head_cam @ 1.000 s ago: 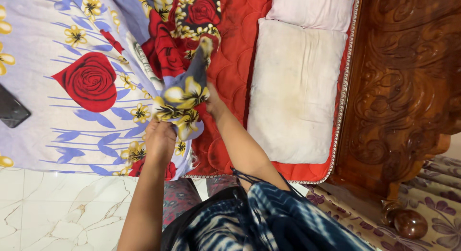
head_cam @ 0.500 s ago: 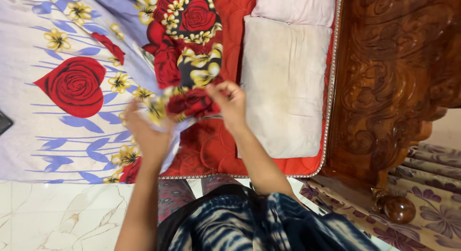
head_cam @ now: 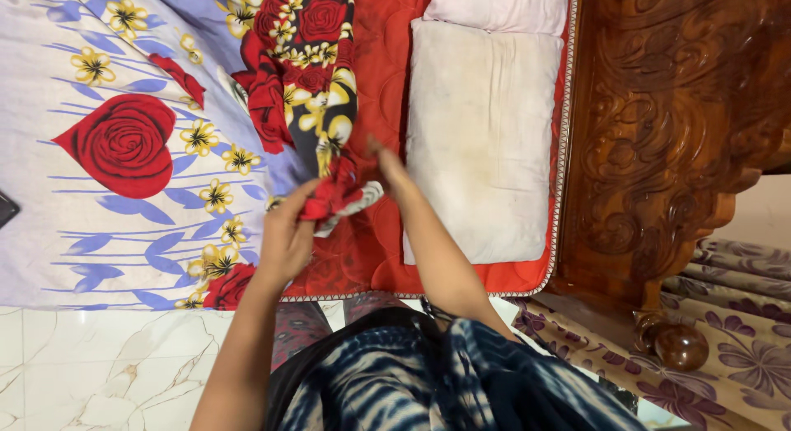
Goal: The person arranges two white pillows on a red mattress, then unfolds and spreads a floral patterned sheet over the bed. They smooth the sheet by hand and tuck the edges under the mattress to secure it.
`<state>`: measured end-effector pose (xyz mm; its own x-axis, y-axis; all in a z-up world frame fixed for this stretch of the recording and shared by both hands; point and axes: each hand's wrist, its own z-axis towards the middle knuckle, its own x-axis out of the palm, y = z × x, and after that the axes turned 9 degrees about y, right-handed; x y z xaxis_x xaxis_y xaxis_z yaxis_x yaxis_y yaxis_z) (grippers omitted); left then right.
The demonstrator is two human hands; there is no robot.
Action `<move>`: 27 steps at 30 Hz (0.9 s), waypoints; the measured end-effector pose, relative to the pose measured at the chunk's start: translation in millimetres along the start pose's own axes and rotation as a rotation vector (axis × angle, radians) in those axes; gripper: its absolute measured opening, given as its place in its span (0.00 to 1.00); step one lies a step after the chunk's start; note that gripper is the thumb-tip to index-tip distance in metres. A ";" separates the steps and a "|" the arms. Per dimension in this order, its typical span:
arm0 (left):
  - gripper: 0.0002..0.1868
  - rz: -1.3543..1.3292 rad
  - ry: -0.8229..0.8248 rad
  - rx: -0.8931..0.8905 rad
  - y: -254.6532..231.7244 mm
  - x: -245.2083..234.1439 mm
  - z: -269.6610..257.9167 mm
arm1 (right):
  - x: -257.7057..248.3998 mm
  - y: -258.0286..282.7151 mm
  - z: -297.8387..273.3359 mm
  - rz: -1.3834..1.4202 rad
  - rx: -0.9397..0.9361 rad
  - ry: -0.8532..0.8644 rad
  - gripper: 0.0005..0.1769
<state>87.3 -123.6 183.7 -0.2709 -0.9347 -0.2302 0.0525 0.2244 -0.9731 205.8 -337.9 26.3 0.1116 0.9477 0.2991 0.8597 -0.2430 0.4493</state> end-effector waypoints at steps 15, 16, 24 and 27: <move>0.29 0.284 0.164 -0.247 -30.9 -4.1 -65.3 | -79.7 13.9 -44.4 -0.508 -0.539 -0.129 0.10; 0.28 0.347 0.242 -0.239 -29.9 -2.2 -68.1 | -82.1 23.4 -74.9 -0.418 -0.634 -0.096 0.10; 0.31 0.307 0.073 0.246 -63.7 29.7 -84.5 | -15.3 -12.1 -274.5 -0.398 -1.011 0.443 0.25; 0.29 -0.097 0.020 -0.066 -80.7 30.1 -68.9 | 19.9 -50.3 -285.7 -0.832 -0.923 0.444 0.24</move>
<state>8.7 -150.8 256.2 -0.2904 -0.9474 -0.1344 -0.0384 0.1519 -0.9877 22.3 -366.0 250.1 -0.6054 0.7767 -0.1737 -0.0813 0.1568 0.9843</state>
